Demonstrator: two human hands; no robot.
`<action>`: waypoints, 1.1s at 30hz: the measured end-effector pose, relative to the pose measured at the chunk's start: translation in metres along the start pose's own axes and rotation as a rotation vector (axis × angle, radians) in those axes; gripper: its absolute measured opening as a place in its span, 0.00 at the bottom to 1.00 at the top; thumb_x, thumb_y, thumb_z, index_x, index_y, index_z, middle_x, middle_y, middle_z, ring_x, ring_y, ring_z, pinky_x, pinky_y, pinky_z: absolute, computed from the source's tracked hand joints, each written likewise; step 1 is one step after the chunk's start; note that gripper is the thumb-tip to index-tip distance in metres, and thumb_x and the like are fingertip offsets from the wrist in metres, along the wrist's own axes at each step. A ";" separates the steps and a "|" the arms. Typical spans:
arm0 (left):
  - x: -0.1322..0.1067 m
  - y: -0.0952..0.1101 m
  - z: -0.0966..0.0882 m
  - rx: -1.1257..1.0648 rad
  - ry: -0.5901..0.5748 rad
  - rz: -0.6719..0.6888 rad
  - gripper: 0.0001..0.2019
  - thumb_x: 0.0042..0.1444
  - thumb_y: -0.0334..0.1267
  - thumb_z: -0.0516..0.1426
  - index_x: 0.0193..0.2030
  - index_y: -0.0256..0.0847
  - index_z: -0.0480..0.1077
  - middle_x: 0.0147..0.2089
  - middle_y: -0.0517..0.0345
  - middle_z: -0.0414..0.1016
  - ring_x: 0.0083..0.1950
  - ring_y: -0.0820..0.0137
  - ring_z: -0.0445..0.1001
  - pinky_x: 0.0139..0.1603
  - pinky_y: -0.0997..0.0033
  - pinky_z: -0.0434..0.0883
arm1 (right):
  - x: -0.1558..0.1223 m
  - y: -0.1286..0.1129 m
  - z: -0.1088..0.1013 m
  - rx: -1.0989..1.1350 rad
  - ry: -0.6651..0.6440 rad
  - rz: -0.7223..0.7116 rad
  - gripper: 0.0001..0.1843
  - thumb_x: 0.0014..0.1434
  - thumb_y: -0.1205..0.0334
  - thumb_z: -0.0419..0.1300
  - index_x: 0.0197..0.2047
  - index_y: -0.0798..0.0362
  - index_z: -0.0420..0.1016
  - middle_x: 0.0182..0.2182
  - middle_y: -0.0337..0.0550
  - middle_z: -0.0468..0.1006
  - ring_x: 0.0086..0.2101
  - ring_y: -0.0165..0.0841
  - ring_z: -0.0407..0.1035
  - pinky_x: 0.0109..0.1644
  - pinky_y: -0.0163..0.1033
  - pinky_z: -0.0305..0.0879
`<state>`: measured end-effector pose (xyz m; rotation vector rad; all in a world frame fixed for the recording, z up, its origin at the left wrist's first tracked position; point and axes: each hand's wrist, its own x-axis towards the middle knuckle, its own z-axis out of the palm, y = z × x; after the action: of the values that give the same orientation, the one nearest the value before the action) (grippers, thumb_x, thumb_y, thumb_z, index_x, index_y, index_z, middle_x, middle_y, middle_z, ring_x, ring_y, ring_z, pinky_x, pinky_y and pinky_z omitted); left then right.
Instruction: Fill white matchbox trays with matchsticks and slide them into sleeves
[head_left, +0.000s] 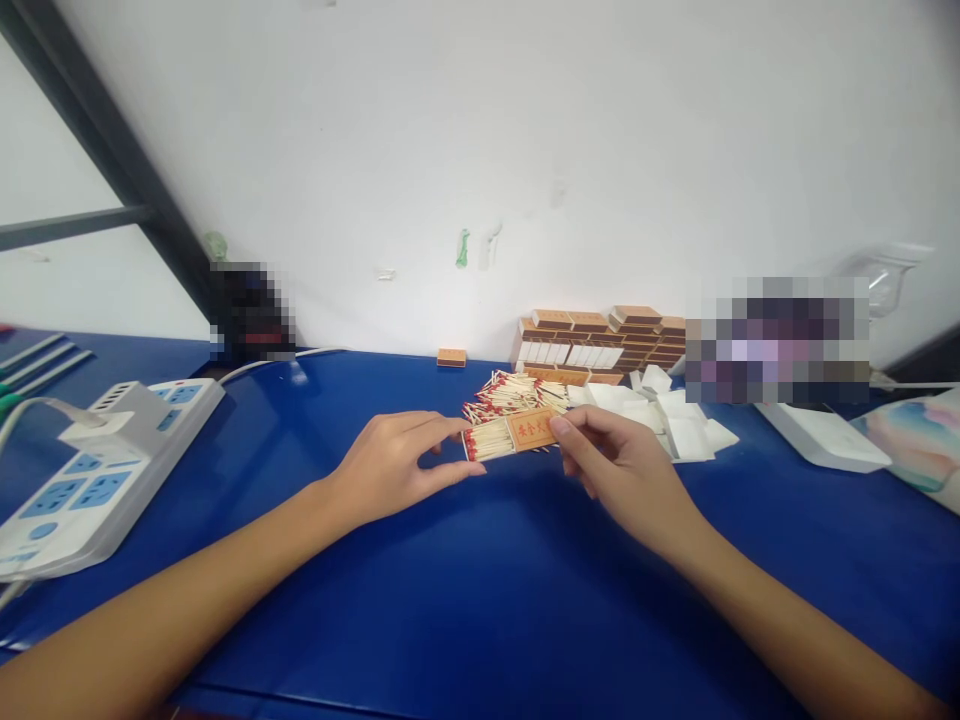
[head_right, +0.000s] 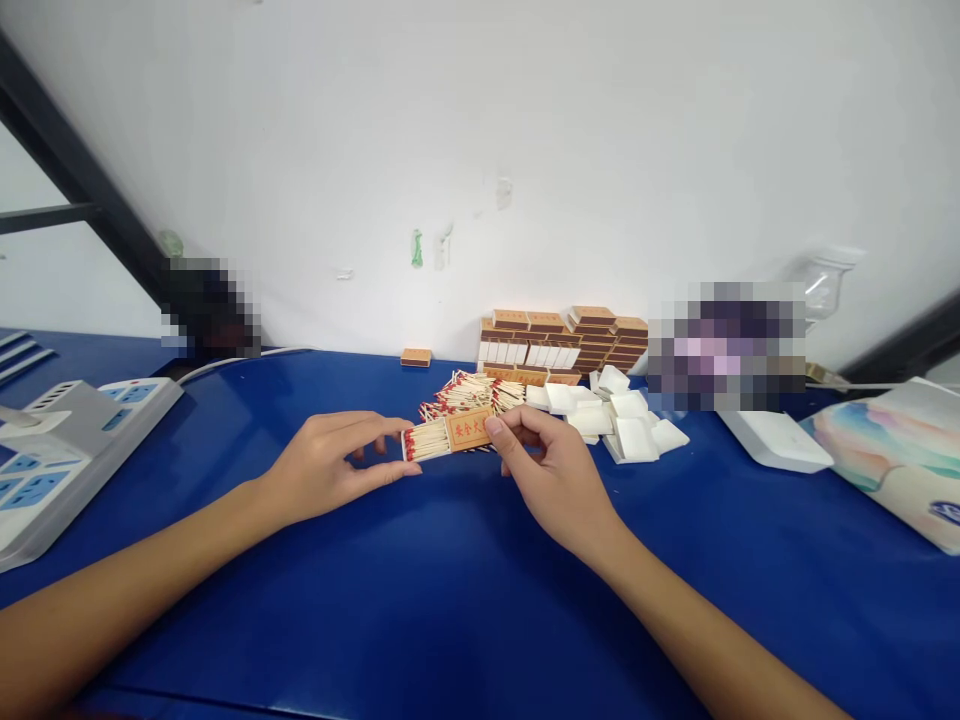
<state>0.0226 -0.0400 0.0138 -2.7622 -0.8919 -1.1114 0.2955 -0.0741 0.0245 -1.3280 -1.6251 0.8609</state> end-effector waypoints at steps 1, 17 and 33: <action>0.000 0.000 0.000 -0.007 -0.006 0.005 0.20 0.65 0.52 0.63 0.52 0.38 0.77 0.37 0.57 0.81 0.30 0.75 0.75 0.30 0.74 0.74 | 0.000 0.001 0.000 0.002 -0.009 0.006 0.25 0.67 0.37 0.58 0.31 0.50 0.70 0.23 0.37 0.70 0.22 0.29 0.62 0.24 0.36 0.58; 0.000 -0.004 -0.003 0.010 -0.106 -0.004 0.20 0.65 0.54 0.62 0.51 0.38 0.77 0.34 0.58 0.80 0.31 0.73 0.76 0.31 0.75 0.72 | -0.001 0.002 0.001 0.008 -0.056 -0.028 0.25 0.68 0.39 0.58 0.30 0.50 0.67 0.21 0.35 0.69 0.19 0.27 0.61 0.24 0.35 0.57; -0.001 -0.005 -0.002 -0.048 -0.166 -0.078 0.16 0.64 0.49 0.63 0.50 0.41 0.78 0.38 0.60 0.84 0.30 0.74 0.78 0.30 0.76 0.73 | -0.003 0.004 0.005 0.068 -0.227 0.011 0.23 0.69 0.38 0.56 0.35 0.49 0.68 0.21 0.34 0.70 0.20 0.28 0.62 0.22 0.33 0.58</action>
<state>0.0182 -0.0372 0.0135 -2.9170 -1.0107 -0.9356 0.2927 -0.0764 0.0188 -1.2286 -1.7453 1.0965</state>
